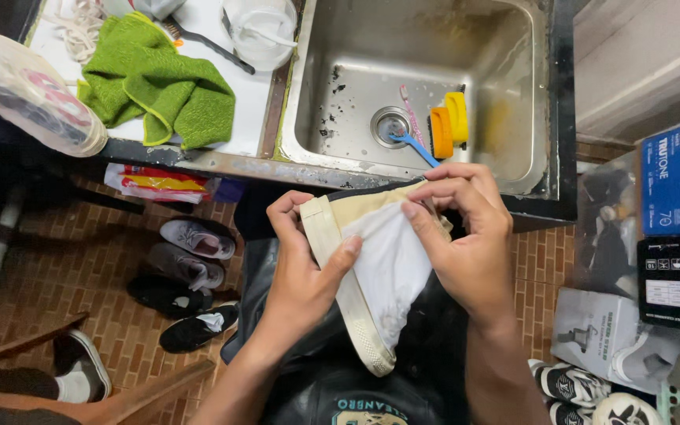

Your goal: The person cleans a white sneaker in a sink using a toothbrush and a white cloth. They scrub the shoe's interior and exterior, then stuff the shoe with a white cloth to maintain its shape.

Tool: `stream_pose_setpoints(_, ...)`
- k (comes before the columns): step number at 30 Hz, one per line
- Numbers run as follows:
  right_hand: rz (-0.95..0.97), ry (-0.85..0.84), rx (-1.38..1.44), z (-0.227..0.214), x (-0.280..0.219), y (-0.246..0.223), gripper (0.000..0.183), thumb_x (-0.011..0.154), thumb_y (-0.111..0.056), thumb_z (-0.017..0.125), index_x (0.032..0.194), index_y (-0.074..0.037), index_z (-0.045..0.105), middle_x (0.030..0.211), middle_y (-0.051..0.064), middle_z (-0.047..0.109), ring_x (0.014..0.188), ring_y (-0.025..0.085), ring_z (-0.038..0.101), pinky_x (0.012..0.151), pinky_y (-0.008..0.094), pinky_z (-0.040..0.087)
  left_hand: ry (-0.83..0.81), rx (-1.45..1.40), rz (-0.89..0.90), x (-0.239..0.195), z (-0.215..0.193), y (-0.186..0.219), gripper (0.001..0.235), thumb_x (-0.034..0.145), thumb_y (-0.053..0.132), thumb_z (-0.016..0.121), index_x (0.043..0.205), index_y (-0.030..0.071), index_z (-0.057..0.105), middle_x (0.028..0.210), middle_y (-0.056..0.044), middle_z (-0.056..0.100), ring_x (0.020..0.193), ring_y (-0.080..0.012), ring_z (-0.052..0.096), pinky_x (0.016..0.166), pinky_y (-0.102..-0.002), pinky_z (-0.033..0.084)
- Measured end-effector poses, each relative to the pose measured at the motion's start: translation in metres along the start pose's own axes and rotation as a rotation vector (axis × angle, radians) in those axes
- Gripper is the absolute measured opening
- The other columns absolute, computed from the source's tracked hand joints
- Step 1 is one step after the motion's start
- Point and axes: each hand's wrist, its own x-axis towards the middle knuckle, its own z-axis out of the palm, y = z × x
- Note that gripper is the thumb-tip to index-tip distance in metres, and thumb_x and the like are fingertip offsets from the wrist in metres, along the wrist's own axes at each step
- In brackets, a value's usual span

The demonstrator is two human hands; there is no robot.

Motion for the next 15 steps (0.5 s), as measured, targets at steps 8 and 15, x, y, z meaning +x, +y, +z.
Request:
stream_pose_setpoints(8,0.191,-0.076,0.303,0.002,0.003,0.029,0.007,0.076,-0.005,0.063,0.083,-0.004,0.06,0.094,0.009,0.045,0.06,0.008,0.05,0.062,0.026,0.047,-0.153,-0.059,-0.083,0.014,-0.007,-0.01,0.059,0.077,0.032,0.055,0.112,0.004,0.017,0.103,-0.019,0.035,0.088,-0.0281,0.042,0.078,-0.04,0.035)
stream_pose_setpoints(15,0.233,-0.057,0.387,0.0,0.019,0.044,0.013,0.076,-0.006,0.064,0.087,-0.003,0.058,0.095,0.007,0.043,0.058,0.005,0.05,0.056,0.017,0.042,-0.297,-0.102,-0.098,0.041,-0.003,-0.014,0.054,0.082,0.033,0.05,0.114,0.007,0.015,0.101,-0.014,0.033,0.088,-0.0244,0.044,0.081,-0.038,0.038)
